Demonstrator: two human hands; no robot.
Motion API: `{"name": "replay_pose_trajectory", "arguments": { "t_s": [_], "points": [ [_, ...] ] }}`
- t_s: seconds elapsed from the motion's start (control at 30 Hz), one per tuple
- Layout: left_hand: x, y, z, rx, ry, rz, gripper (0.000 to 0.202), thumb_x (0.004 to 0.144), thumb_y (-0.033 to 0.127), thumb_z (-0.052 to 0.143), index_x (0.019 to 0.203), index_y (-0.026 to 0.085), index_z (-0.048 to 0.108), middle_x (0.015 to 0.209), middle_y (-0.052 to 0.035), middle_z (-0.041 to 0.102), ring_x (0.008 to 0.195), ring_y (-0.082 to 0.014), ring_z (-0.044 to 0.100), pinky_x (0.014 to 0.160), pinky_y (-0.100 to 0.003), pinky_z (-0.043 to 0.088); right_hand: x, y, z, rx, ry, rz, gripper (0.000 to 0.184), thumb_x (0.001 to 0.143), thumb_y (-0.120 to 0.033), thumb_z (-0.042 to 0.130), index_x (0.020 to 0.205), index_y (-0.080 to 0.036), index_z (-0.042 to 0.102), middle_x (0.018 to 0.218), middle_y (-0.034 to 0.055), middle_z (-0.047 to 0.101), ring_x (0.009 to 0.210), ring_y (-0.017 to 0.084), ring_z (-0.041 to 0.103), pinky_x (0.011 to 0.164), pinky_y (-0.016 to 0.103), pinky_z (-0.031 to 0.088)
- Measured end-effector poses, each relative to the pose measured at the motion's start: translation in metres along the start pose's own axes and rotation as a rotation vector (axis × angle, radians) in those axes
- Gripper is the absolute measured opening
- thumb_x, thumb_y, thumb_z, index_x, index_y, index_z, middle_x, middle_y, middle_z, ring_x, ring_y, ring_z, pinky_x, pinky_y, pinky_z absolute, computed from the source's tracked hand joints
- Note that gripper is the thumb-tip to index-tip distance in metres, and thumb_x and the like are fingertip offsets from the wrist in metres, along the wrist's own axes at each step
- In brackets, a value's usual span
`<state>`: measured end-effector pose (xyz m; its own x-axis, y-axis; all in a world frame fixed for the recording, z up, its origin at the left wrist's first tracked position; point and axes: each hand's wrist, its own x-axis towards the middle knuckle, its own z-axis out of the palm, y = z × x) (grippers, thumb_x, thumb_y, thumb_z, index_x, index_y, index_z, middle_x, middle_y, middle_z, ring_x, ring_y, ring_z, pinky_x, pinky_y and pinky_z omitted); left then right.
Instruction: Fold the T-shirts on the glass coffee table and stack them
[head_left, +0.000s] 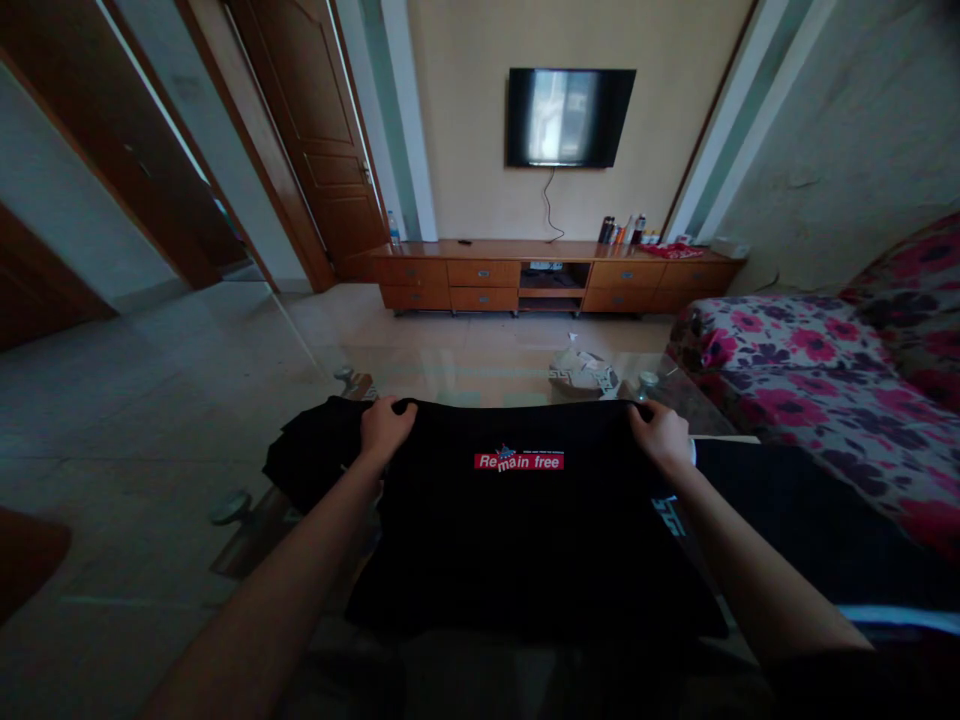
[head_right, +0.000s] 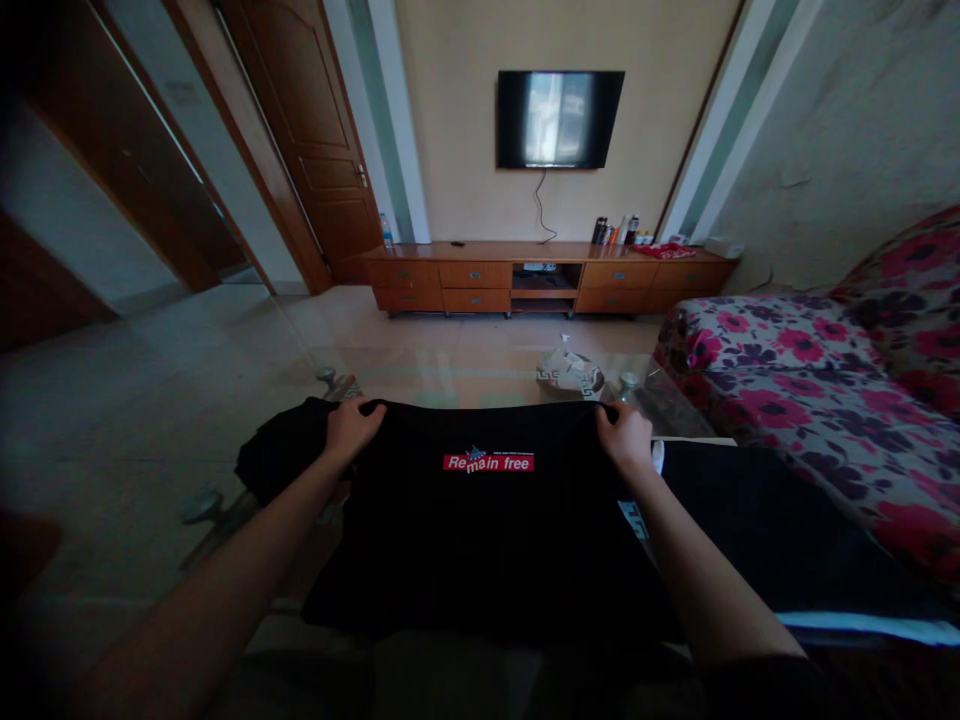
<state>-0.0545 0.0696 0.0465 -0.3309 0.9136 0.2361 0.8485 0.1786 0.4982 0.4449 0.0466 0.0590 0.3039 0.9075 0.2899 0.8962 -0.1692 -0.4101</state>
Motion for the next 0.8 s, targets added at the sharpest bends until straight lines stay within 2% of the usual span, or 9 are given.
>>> {"name": "replay_pose_trajectory", "arguments": {
  "t_s": [0.1, 0.23, 0.37, 0.47, 0.53, 0.63, 0.7, 0.73, 0.8],
  "points": [
    [0.012, -0.006, 0.022, 0.023, -0.016, 0.014, 0.045, 0.088, 0.045, 0.054, 0.116, 0.016, 0.073, 0.115, -0.0171, 0.073, 0.109, -0.0332, 0.068, 0.093, -0.04, 0.051, 0.012, 0.007, 0.019, -0.004, -0.059, 0.009, 0.047, 0.095, -0.049, 0.046, 0.113, -0.018, 0.075, 0.111, 0.017, 0.074, 0.103, 0.032, 0.07, 0.09, 0.039, 0.05],
    [0.027, -0.009, 0.038, 0.03, -0.053, 0.034, 0.044, 0.091, 0.047, 0.051, 0.113, 0.016, 0.072, 0.112, -0.0166, 0.073, 0.107, -0.0319, 0.067, 0.093, -0.04, 0.05, 0.027, 0.014, 0.041, -0.013, -0.072, 0.083, 0.047, 0.096, -0.05, 0.043, 0.114, -0.02, 0.075, 0.111, 0.0159, 0.074, 0.105, 0.032, 0.068, 0.092, 0.04, 0.048],
    [0.025, -0.004, 0.047, 0.146, 0.037, 0.163, 0.041, 0.092, 0.041, 0.051, 0.118, 0.013, 0.066, 0.115, -0.0179, 0.068, 0.114, -0.0316, 0.061, 0.101, -0.042, 0.044, 0.024, 0.017, 0.064, -0.094, -0.057, 0.075, 0.045, 0.094, -0.043, 0.049, 0.123, -0.013, 0.067, 0.119, 0.0211, 0.067, 0.11, 0.033, 0.064, 0.093, 0.04, 0.046],
    [0.016, 0.005, 0.048, 0.283, 0.092, 0.316, 0.042, 0.089, 0.032, 0.056, 0.125, 0.013, 0.061, 0.127, -0.0206, 0.061, 0.124, -0.0345, 0.052, 0.107, -0.045, 0.038, 0.014, 0.011, 0.073, -0.217, 0.0, -0.046, 0.049, 0.088, -0.04, 0.059, 0.128, -0.011, 0.059, 0.13, 0.024, 0.057, 0.118, 0.035, 0.056, 0.094, 0.041, 0.044],
    [0.011, 0.014, 0.048, 0.293, -0.014, 0.468, 0.032, 0.089, 0.03, 0.053, 0.115, 0.016, 0.067, 0.12, -0.0193, 0.063, 0.122, -0.0347, 0.054, 0.104, -0.045, 0.038, 0.01, 0.002, 0.075, -0.233, -0.125, -0.209, 0.035, 0.089, -0.039, 0.058, 0.115, -0.016, 0.064, 0.121, 0.0185, 0.062, 0.112, 0.032, 0.057, 0.092, 0.038, 0.044],
    [0.006, 0.028, 0.051, 0.208, -0.438, 0.636, 0.031, 0.093, 0.038, 0.05, 0.082, 0.02, 0.072, 0.088, -0.013, 0.07, 0.092, -0.0289, 0.065, 0.089, -0.04, 0.046, 0.006, -0.012, 0.079, -0.143, -0.461, -0.464, 0.023, 0.092, -0.04, 0.056, 0.088, -0.02, 0.068, 0.095, 0.0096, 0.067, 0.094, 0.024, 0.061, 0.086, 0.032, 0.045],
    [0.003, 0.035, 0.058, 0.132, -0.659, 0.666, 0.041, 0.095, 0.043, 0.046, 0.073, 0.02, 0.072, 0.076, -0.0102, 0.069, 0.077, -0.0248, 0.065, 0.081, -0.038, 0.048, 0.004, -0.019, 0.085, -0.084, -0.512, -0.509, 0.029, 0.095, -0.041, 0.053, 0.084, -0.02, 0.07, 0.093, 0.0088, 0.067, 0.093, 0.023, 0.061, 0.087, 0.032, 0.045],
    [0.002, 0.037, 0.063, 0.086, -0.68, 0.672, 0.044, 0.096, 0.043, 0.043, 0.078, 0.019, 0.074, 0.079, -0.0105, 0.071, 0.078, -0.0244, 0.066, 0.082, -0.037, 0.048, 0.003, -0.021, 0.089, -0.062, -0.473, -0.498, 0.032, 0.096, -0.042, 0.05, 0.089, -0.02, 0.072, 0.098, 0.0098, 0.068, 0.097, 0.023, 0.061, 0.09, 0.032, 0.045],
    [0.0, 0.037, 0.073, -0.008, -0.566, 0.685, 0.044, 0.099, 0.041, 0.039, 0.107, 0.017, 0.076, 0.107, -0.0137, 0.073, 0.1, -0.026, 0.066, 0.094, -0.038, 0.047, 0.001, -0.023, 0.097, -0.032, -0.376, -0.447, 0.036, 0.098, -0.042, 0.046, 0.116, -0.022, 0.071, 0.122, 0.0117, 0.065, 0.113, 0.027, 0.058, 0.097, 0.037, 0.044]
  ]
}}
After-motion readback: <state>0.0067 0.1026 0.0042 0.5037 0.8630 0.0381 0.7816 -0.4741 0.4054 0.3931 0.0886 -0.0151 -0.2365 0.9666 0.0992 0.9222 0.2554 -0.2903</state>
